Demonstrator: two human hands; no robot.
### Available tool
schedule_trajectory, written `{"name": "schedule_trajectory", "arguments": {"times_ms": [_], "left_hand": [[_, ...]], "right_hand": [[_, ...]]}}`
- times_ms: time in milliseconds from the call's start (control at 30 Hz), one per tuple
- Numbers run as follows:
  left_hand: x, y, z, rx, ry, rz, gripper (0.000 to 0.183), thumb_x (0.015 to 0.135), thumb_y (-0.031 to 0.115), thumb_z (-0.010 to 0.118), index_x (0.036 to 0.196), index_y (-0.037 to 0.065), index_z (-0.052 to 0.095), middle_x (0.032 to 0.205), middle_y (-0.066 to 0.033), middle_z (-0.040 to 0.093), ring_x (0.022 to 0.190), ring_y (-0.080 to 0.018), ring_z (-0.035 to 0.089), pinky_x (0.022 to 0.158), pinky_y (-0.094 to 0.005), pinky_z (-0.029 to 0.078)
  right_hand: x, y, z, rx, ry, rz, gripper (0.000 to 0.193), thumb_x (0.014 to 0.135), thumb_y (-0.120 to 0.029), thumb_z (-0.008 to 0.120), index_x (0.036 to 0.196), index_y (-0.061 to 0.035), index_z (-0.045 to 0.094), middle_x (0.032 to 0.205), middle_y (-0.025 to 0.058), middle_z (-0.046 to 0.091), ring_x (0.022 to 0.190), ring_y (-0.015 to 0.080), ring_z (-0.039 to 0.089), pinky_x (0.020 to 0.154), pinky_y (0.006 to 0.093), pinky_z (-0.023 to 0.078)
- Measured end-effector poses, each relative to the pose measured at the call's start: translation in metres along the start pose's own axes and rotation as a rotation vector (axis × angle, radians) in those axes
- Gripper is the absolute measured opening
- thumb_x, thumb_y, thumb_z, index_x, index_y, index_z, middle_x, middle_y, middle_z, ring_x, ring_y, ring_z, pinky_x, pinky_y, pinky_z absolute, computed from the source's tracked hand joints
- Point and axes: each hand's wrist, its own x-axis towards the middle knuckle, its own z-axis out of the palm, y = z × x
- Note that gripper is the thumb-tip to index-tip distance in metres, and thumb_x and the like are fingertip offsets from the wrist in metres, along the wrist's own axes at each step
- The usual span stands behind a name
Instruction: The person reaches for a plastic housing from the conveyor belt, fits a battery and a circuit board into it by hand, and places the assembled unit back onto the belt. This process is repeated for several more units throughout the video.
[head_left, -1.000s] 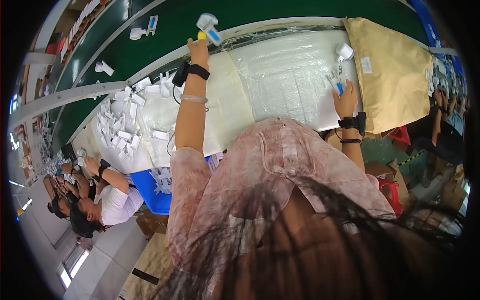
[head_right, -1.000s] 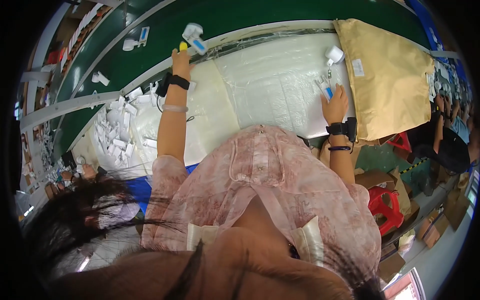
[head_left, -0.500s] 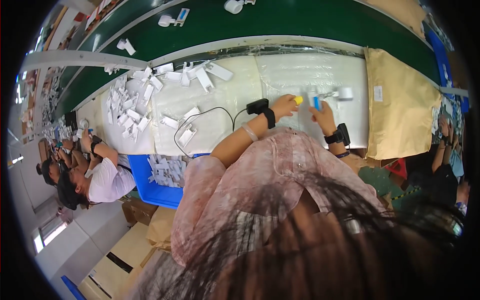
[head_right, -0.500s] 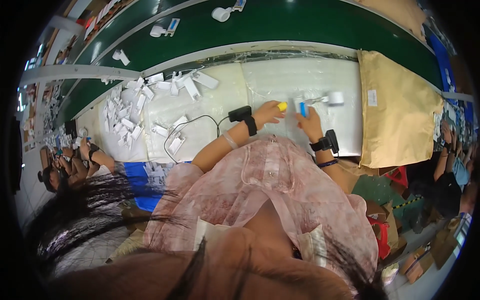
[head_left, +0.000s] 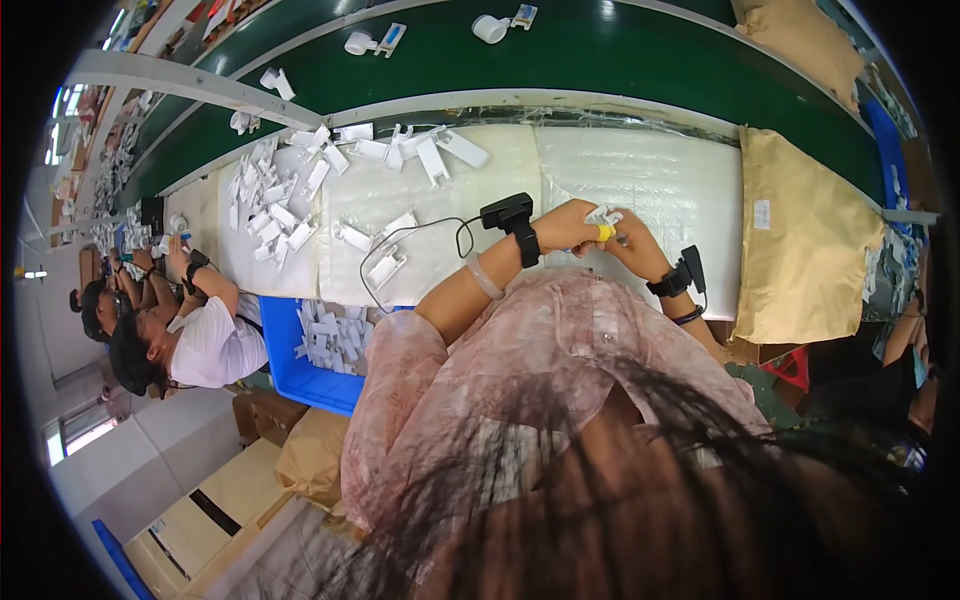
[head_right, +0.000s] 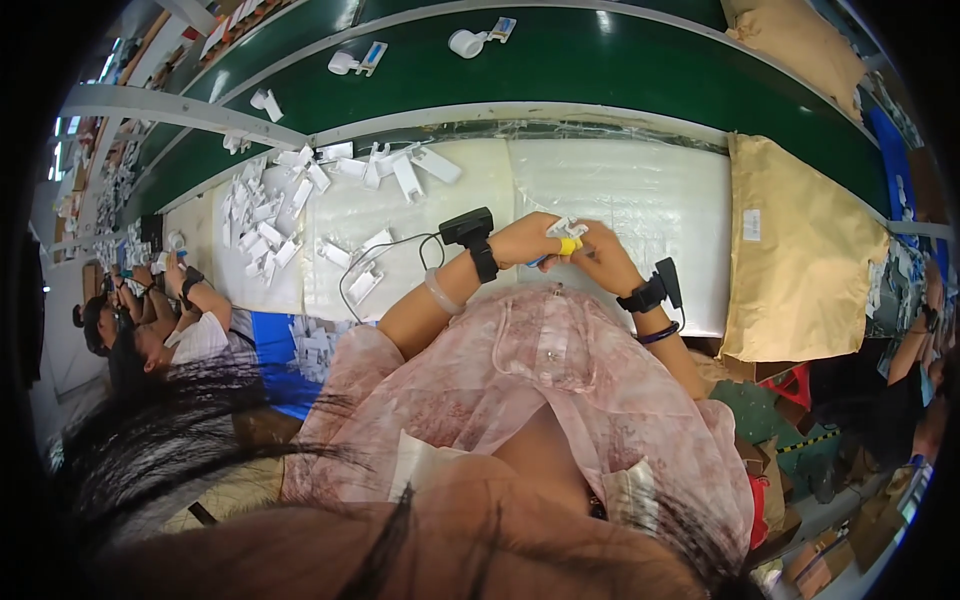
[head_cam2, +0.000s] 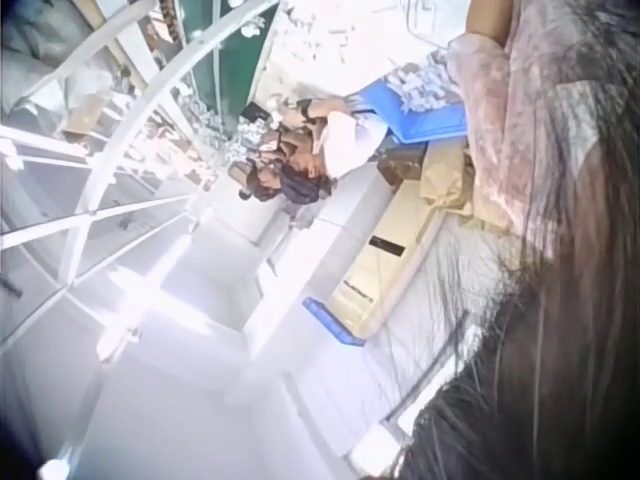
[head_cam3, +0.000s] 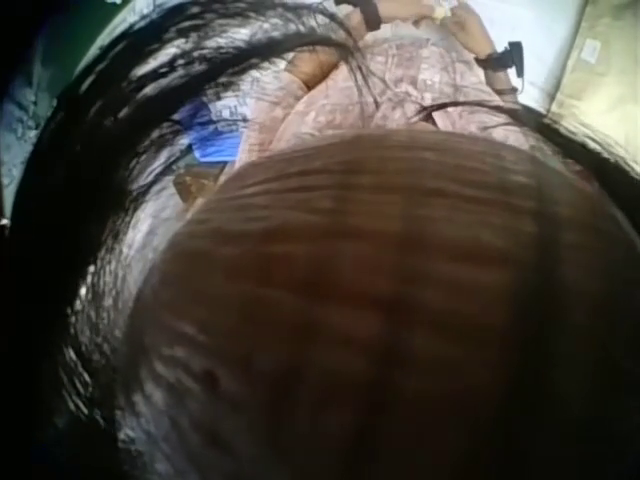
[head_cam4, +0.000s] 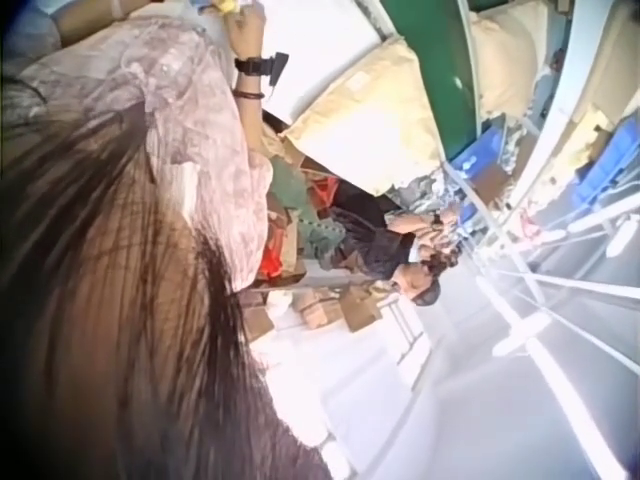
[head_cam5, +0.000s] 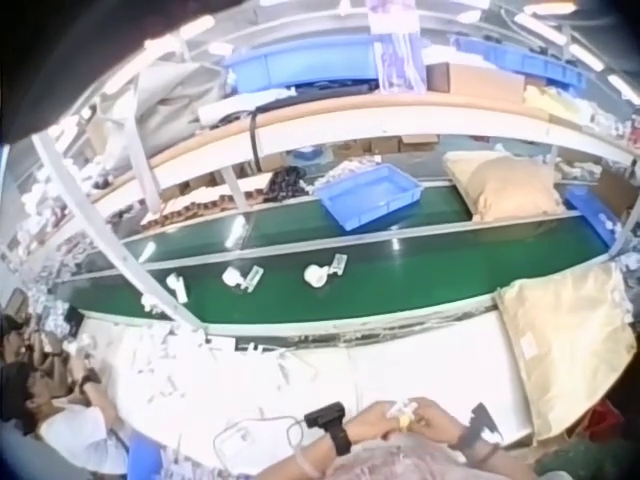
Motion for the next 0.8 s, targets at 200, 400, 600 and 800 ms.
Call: {"name": "schedule_trajectory", "arguments": {"times_ms": [200,400,600,800], "left_hand": [[-0.027,0.031,-0.011,0.171,-0.062,0.082,0.019,0.093,0.017,0.056,0.100,0.000,0.059,0.074,-0.0023,0.059,0.057,-0.0073,0.054,0.050,-0.0227,0.043],[-0.050,0.045,-0.019,0.133,0.055,0.024,0.023,0.096,0.019,0.053,0.109,0.000,0.056,0.087,-0.0042,0.064,0.062,-0.0074,0.057,0.054,-0.0232,0.049],[-0.060,0.058,0.000,0.401,0.166,0.165,0.016,0.096,0.013,0.048,0.104,0.004,0.059,0.085,-0.0030,0.063,0.063,-0.0094,0.059,0.055,-0.0234,0.049],[-0.055,0.050,0.016,0.291,0.309,0.256,0.019,0.094,0.006,0.042,0.109,0.002,0.053,0.082,-0.0055,0.061,0.058,-0.0112,0.057,0.051,-0.0245,0.047]], "right_hand": [[0.008,-0.027,-0.007,0.733,-0.210,0.423,0.016,0.092,-0.014,0.061,0.100,0.0001,0.067,0.087,0.0037,0.068,0.083,0.0106,0.061,0.078,0.0269,0.048],[0.025,-0.070,-0.046,0.661,-0.408,0.394,0.014,0.096,-0.011,0.056,0.098,0.0025,0.061,0.087,0.0044,0.065,0.078,0.0095,0.063,0.068,0.0233,0.050],[0.031,-0.091,-0.059,0.486,-0.350,0.308,0.009,0.092,-0.010,0.060,0.095,-0.0012,0.063,0.078,0.0074,0.058,0.070,0.0155,0.064,0.064,0.0276,0.051],[0.031,-0.080,-0.044,-0.226,0.095,0.011,0.016,0.082,-0.011,0.070,0.097,-0.0055,0.068,0.066,0.0080,0.057,0.066,0.0242,0.057,0.066,0.0335,0.043]]}}
